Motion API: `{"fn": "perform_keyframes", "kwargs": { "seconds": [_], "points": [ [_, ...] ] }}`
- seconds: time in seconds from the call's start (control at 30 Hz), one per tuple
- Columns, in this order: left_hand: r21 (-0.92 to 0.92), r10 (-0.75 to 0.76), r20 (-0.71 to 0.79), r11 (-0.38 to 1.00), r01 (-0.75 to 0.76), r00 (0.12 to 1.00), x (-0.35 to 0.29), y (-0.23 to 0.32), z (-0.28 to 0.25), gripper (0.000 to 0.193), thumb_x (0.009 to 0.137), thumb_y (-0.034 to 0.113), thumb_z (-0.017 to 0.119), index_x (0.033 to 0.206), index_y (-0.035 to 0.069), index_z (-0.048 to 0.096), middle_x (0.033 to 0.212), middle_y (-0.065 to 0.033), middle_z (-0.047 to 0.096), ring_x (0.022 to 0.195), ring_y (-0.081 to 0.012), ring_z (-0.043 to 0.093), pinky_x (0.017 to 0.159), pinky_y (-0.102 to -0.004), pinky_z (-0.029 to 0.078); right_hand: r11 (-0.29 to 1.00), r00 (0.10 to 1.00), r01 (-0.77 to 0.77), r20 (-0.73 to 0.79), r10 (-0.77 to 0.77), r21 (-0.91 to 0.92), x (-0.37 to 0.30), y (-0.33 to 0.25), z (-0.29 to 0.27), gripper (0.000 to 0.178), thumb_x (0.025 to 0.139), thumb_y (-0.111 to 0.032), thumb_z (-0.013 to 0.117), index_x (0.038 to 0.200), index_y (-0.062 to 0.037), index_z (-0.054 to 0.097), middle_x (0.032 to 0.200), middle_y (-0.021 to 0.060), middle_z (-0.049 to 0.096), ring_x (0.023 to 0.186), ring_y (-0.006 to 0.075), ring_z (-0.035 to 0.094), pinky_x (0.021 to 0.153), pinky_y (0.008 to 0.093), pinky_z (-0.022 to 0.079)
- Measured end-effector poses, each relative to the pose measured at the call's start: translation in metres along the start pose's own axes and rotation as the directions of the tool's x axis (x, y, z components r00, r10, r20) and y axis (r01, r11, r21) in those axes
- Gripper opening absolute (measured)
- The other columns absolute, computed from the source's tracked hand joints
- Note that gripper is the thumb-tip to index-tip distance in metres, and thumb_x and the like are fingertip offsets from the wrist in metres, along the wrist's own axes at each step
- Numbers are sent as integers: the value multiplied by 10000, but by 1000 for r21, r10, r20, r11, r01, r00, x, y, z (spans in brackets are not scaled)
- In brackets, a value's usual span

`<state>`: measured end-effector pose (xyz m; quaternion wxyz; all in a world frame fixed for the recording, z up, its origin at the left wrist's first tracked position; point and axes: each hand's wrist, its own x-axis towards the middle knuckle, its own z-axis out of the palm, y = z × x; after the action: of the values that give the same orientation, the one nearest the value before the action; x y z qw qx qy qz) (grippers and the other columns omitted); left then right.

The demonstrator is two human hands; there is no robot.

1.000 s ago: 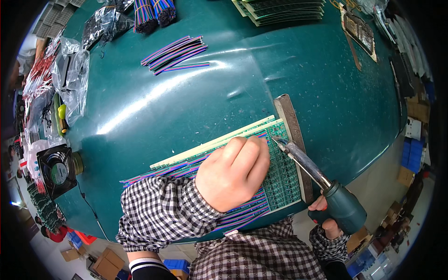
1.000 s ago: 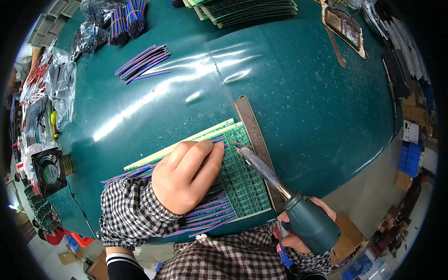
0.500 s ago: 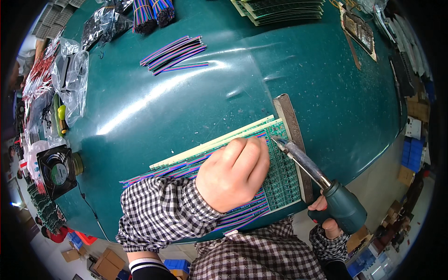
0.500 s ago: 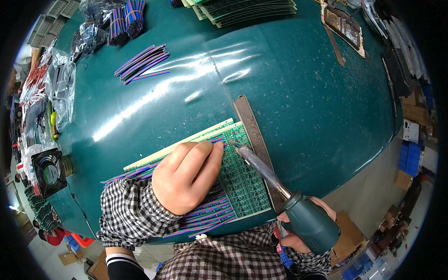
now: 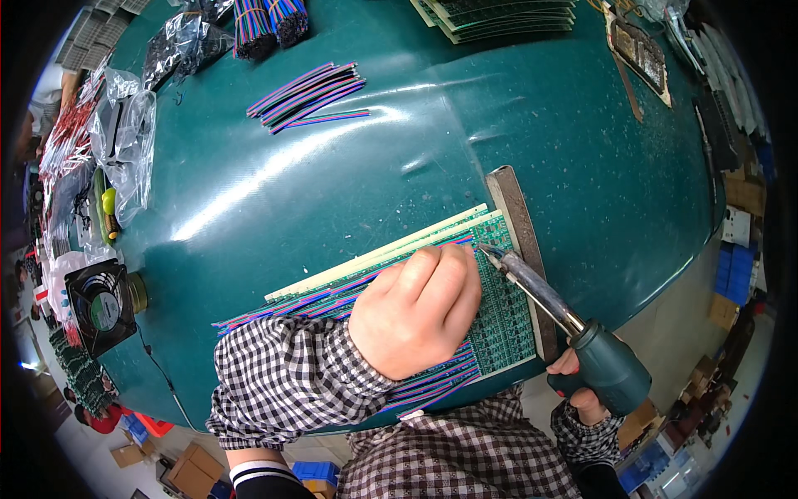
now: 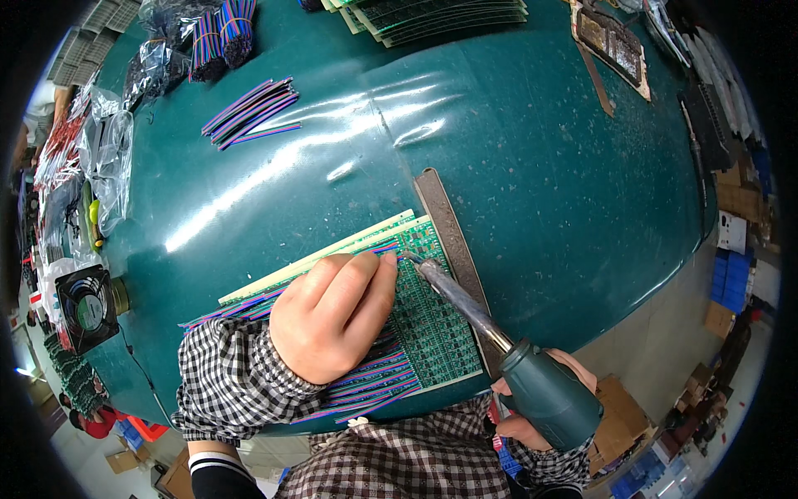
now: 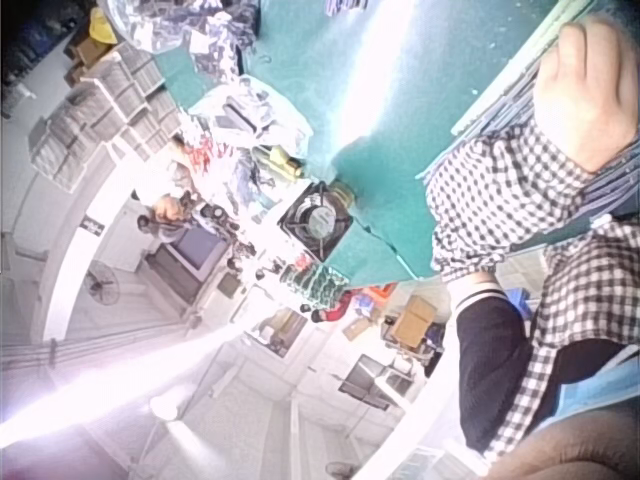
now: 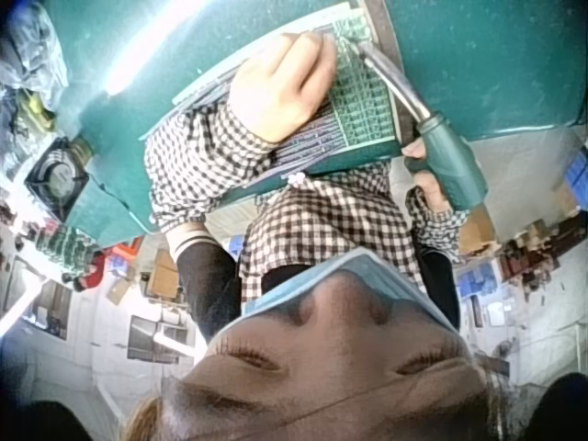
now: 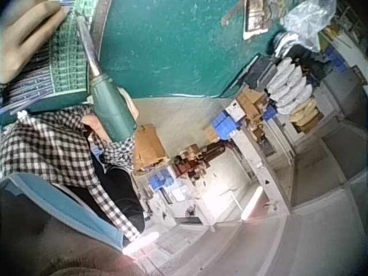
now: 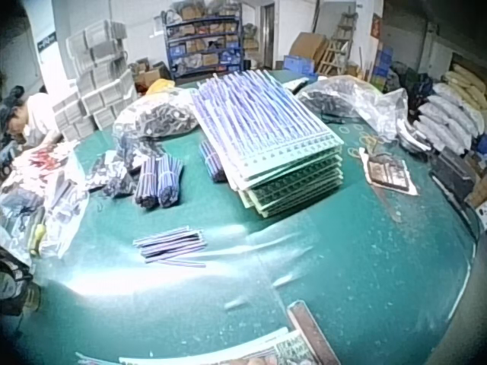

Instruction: The person aligns ribbon cable strips onto a circuit board panel by hand and solders the wire ends to the board using a soldering tool.

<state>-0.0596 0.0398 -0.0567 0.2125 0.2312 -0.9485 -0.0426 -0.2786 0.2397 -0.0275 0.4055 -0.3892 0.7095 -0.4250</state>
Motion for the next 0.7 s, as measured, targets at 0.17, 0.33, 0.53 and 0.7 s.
{"fn": "perform_keyframes", "kwargs": {
  "seconds": [0.17,0.33,0.53,0.7],
  "points": [
    [5,-2,-7,1000,2,1000,1,1,1,339,759,124,675,1056,-30,725,1045,-90,639,951,-197,634,751,-282,520,1000,1000,20,-23,-20,6,-3,3,0,590,731,-639,885,905,-86,778,848,26,768,727,214,706,708,352,560],
    [1,-1,-18,1000,1,1000,1,-1,-1,332,759,118,679,1051,-33,724,1043,-91,641,942,-194,636,740,-282,518,996,997,19,75,-26,93,-24,32,-17,998,801,-617,843,1386,121,516,932,85,658,881,247,687,839,370,580],
    [-13,18,-11,1000,-19,1000,1,-2,1,350,756,116,676,1059,-53,717,1024,-98,632,916,-198,628,715,-281,524,947,997,-12,-68,35,320,-7,5,5,936,745,-537,927,1229,169,548,944,178,783,827,242,770,751,357,619],
    [-66,-9,13,998,10,1000,3,-2,-6,374,741,81,702,1089,-54,729,1030,-102,639,890,-206,646,724,-304,551,949,997,12,-73,12,316,-16,22,-5,891,679,-472,989,1166,158,589,935,198,773,804,243,765,757,345,624]
  ]
}}
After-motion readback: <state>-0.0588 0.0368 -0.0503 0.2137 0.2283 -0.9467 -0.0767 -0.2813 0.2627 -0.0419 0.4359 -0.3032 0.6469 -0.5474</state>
